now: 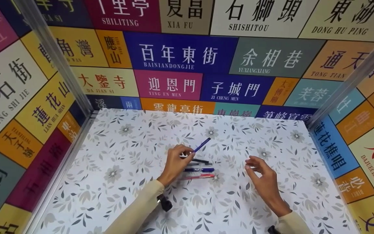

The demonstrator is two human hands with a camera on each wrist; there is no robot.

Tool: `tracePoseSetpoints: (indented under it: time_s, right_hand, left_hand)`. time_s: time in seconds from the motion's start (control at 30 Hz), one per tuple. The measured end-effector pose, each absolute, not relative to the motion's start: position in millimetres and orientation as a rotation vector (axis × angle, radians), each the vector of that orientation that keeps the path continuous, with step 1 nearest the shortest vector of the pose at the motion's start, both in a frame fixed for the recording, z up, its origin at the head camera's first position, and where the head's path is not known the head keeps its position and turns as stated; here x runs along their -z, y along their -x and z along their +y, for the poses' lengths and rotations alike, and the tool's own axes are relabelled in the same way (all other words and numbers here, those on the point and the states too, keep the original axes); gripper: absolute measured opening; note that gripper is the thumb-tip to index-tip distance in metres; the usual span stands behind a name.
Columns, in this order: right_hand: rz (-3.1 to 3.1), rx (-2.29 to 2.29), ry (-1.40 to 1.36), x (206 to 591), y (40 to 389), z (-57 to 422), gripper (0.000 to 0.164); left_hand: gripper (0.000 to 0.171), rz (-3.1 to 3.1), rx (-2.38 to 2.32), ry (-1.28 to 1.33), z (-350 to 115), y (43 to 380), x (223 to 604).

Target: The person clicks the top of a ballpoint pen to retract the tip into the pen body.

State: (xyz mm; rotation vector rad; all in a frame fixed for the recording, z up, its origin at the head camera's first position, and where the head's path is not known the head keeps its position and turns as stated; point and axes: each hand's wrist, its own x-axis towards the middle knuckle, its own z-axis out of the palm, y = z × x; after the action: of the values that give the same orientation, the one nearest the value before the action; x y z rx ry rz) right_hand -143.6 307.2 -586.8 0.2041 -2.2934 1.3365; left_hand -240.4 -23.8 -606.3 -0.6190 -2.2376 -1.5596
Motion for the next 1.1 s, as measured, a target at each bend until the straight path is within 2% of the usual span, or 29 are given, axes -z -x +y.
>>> tracePoseSetpoints:
  time_s: [0.6, 1.1]
  right_hand:
    - [-2.201, -1.617, -0.248, 568, 136, 295, 0.044]
    - [-2.173, -1.585, -0.328, 565, 134, 279, 0.046]
  left_hand:
    - [0.005, -2.192, 1.646, 0.678, -8, 217, 592]
    - [0.005, -2.176, 1.685, 0.736, 6, 198, 585]
